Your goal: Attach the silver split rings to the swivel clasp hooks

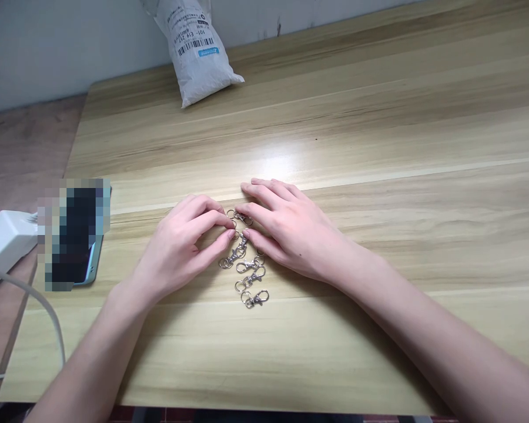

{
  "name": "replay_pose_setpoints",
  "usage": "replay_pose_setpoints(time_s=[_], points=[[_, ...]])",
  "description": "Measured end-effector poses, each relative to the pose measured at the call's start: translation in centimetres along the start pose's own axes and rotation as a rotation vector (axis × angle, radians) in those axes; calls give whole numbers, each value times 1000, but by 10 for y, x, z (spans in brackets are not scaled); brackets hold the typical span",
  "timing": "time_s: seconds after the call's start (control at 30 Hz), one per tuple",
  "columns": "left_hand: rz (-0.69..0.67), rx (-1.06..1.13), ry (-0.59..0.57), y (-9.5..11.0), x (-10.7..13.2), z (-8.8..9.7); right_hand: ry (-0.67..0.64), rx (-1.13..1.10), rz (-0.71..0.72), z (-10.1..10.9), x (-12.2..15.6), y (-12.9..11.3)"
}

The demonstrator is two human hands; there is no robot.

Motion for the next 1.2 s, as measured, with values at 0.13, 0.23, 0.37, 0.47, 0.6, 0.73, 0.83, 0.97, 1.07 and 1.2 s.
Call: replay_pose_setpoints(time_s=[0.13,0.23,0.37,0.47,0.6,0.73,0.83,0.97,1.07,1.2], points=[[1,1,1,0,0,-1,5,-8,2,1,-1,0],[-1,3,0,0,0,-1,10,-15,-3,1,-1,0],[-2,-2,-3,1,1,0,6,-10,-5,1,-1,-1],[1,-3,-6,1,1,0,4,-11,-4,1,0,-1],[0,-5,-6,0,1,0,8,-12,-3,1,0,0],[-3,-4,-3,0,1,0,8,-1,1,0,1,0],[-1,-7,-9,0,1,0,4,-5,-3,0,1,0],[5,-11,-13,0,2,0,0,-14,-10,1,0,-1],[2,-13,-11,1,1,0,-3,-7,-7,1,0,-1],[1,-15,-17,1,0,0,-4,-4,-3,1,0,-1]])
Point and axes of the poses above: each hand's wrist, its own x-axis away from the middle knuckle, its own z-axis out of the back of the hand, y = z × x, the point moved 4 cm from there along -x, towards the middle knuckle, and after that the axes turned 14 degrees about y, right-handed, at the moved point
